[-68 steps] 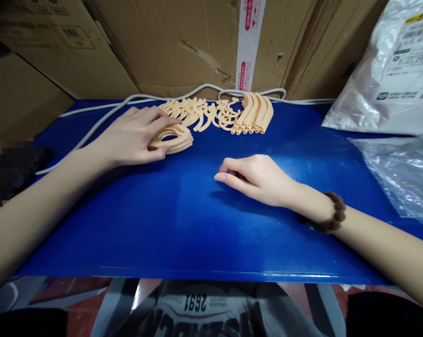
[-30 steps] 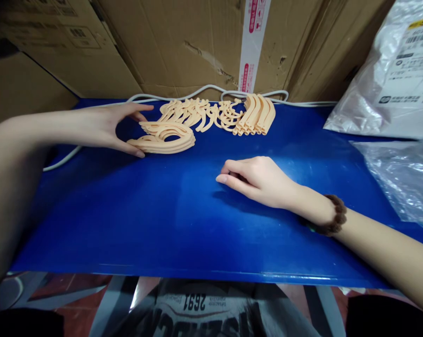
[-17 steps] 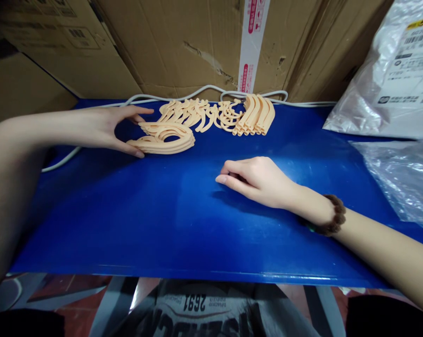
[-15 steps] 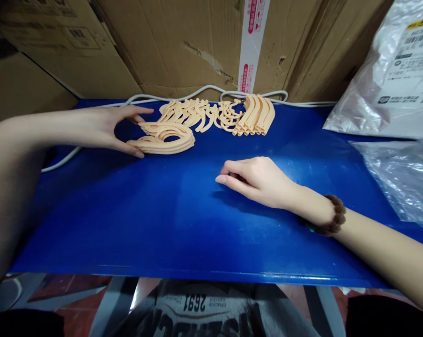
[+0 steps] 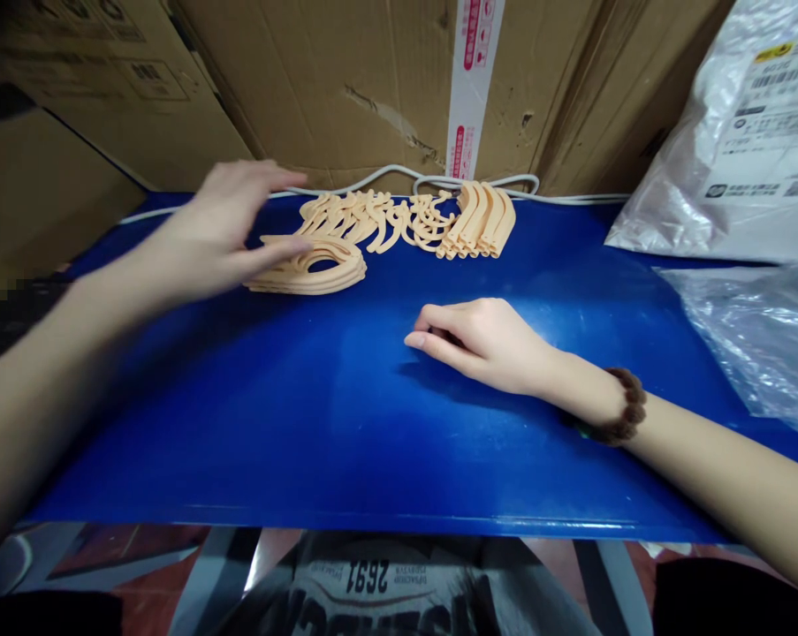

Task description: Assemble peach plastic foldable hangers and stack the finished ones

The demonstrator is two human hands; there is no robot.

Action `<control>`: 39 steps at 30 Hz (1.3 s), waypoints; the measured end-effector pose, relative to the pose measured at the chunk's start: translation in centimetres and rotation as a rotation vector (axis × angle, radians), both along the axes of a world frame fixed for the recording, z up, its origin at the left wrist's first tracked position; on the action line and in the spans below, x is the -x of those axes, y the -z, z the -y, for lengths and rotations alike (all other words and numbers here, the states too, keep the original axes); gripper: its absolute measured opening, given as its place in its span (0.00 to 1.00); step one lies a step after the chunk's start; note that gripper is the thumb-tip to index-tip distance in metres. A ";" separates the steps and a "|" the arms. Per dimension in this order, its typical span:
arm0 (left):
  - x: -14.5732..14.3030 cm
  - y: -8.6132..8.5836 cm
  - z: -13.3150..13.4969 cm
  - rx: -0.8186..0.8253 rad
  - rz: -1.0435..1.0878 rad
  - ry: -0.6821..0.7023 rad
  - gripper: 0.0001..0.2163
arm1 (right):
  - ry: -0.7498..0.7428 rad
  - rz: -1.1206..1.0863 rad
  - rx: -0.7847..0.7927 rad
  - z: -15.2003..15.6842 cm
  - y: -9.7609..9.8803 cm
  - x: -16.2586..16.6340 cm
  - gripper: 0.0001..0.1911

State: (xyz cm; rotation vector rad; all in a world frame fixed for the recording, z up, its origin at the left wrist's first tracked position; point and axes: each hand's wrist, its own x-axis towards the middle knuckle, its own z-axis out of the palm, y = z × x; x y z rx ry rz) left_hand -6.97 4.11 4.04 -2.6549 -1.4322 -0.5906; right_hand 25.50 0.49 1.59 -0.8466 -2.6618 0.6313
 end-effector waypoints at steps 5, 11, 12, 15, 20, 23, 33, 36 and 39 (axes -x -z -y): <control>-5.3 1.8 3.4 0.061 -0.138 0.234 0.30 | 0.139 -0.071 -0.068 0.3 -0.3 -0.2 0.18; -7.1 3.9 5.0 0.209 -0.167 0.330 0.29 | 0.414 -0.122 -0.233 -1.0 -1.6 -0.5 0.15; -7.2 4.0 5.0 0.220 -0.160 0.330 0.28 | 0.430 -0.112 -0.251 -1.6 -1.9 -0.5 0.15; -7.2 4.1 4.8 0.209 -0.151 0.330 0.28 | 0.383 -0.027 -0.349 -4.1 -2.8 -0.4 0.15; -7.2 4.0 4.8 0.194 -0.156 0.335 0.28 | 0.326 0.226 -0.602 -9.3 -3.0 0.8 0.15; -7.2 3.9 4.8 0.192 -0.169 0.332 0.28 | 0.282 0.309 -0.670 -12.0 -2.4 1.7 0.12; -7.2 3.9 4.7 0.176 -0.161 0.340 0.28 | 0.199 0.340 -0.640 -15.5 -2.2 3.3 0.11; -7.1 3.9 4.7 0.179 -0.159 0.342 0.28 | 0.296 0.372 -0.528 -14.6 -4.7 3.8 0.10; -7.1 3.9 4.8 0.188 -0.156 0.347 0.27 | 0.327 0.334 -0.419 -12.6 -7.9 3.9 0.17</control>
